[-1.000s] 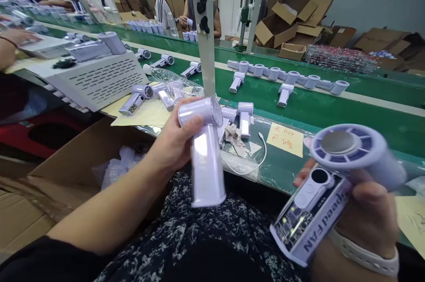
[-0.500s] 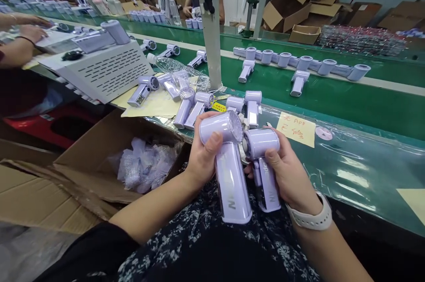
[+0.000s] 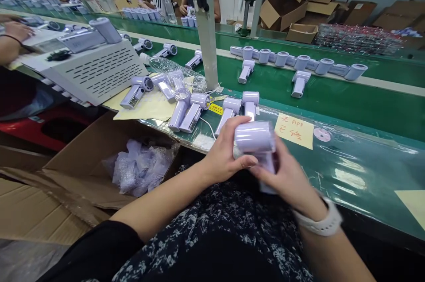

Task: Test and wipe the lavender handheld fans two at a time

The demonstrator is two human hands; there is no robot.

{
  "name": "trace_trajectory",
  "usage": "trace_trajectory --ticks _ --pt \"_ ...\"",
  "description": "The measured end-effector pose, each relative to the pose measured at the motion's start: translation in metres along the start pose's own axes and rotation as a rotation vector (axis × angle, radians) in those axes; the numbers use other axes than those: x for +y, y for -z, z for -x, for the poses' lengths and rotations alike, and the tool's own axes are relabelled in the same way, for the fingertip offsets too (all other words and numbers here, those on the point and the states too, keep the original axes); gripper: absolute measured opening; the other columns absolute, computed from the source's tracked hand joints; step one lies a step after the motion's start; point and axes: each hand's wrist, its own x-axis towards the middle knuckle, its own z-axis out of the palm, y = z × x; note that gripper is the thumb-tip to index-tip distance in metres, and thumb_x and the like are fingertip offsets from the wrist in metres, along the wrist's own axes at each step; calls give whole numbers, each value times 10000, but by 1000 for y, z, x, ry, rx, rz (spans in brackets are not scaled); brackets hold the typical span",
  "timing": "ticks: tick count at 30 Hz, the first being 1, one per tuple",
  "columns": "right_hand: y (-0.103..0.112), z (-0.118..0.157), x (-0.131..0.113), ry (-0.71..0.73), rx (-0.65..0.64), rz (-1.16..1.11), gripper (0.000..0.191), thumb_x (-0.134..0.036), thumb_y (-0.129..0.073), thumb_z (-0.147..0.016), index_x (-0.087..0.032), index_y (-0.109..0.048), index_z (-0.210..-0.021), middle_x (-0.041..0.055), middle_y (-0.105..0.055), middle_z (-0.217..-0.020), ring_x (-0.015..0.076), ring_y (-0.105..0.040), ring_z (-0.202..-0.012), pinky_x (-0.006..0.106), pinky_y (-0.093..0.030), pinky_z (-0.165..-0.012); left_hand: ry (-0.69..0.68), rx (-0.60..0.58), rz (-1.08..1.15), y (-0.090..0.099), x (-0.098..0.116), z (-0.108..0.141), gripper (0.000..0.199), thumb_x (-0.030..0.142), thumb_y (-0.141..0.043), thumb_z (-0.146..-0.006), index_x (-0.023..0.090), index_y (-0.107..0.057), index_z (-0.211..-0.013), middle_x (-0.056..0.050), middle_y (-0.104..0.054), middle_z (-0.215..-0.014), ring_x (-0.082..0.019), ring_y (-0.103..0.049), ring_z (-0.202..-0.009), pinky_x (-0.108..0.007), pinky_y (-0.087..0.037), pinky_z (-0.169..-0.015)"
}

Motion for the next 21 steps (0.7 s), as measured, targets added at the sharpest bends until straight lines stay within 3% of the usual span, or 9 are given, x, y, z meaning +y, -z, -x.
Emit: trace_trajectory --ticks 2,4,6,7,9,11,13,16,21 --pt "41 -6 13 -112 237 411 1057 -601 -795 -759 -288 -327 -1653 169 -714 -1296 423 -720 -1026 557 -572 -882 32 -66 -267 14 -17 -14 611 624 -590 -939 245 -517 -1413 -158 -411 -1556 -367 -367 -1488 -569 -295 -1250" --pt "90 -9 36 -197 406 762 1040 -578 -740 -807 -243 -270 -1672 233 -669 -1341 493 -681 -1108 592 -551 -866 108 4 -514 26 -37 -26 432 476 -602 -966 236 -597 -1326 -150 -356 -1595 -368 -302 -1533 -600 -243 -1276" --pt "133 -5 62 -296 360 972 924 -565 -649 -869 -169 -339 -1643 286 -707 -1182 552 -677 -1064 630 -538 -804 164 43 -641 32 -54 -31 309 328 -624 -951 216 -642 -1239 -149 -360 -1588 -361 -329 -1525 -603 -263 -1276" --pt "150 -3 74 -311 407 1052 870 -582 -613 -888 -147 -403 -1612 304 -702 -1163 580 -659 -1084 673 -518 -831 177 22 -655 32 -61 -31 286 286 -618 -948 209 -651 -1221 -149 -372 -1580 -356 -353 -1516 -599 -286 -1273" --pt "168 0 91 -291 633 1151 732 -564 -539 -924 -154 -533 -1531 355 -589 -1349 644 -534 -1256 782 -431 -920 185 -41 -635 30 -70 -30 285 258 -579 -964 207 -658 -1233 -146 -399 -1564 -345 -387 -1503 -592 -323 -1265" --pt "167 -9 98 -204 751 1156 654 -481 -477 -958 -120 -563 -1497 362 -423 -1521 631 -359 -1430 816 -331 -1036 191 -64 -612 26 -72 -27 315 252 -565 -966 211 -659 -1264 -146 -413 -1558 -340 -410 -1493 -588 -346 -1259" --pt "152 -36 99 -97 651 1127 579 -370 -466 -973 -91 -587 -1466 330 -394 -1558 533 -311 -1510 727 -315 -1148 201 -72 -601 25 -70 -25 352 254 -609 -935 211 -667 -1280 -152 -409 -1566 -349 -425 -1485 -583 -367 -1253" --pt "125 -103 97 -11 436 1097 415 -283 -598 -952 -150 -702 -1331 233 -477 -1540 396 -418 -1491 541 -395 -1191 185 -102 -602 27 -68 -22 350 213 -630 -897 199 -714 -1237 -166 -396 -1586 -371 -433 -1484 -583 -380 -1247" --pt "104 -216 81 -28 428 1064 336 -300 -699 -981 -178 -662 -1291 133 -565 -1477 314 -580 -1316 549 -509 -1078 105 -47 -641 28 -72 -14 332 87 -520 -889 177 -801 -1042 -204 -472 -1518 -399 -479 -1440 -612 -429 -1197"
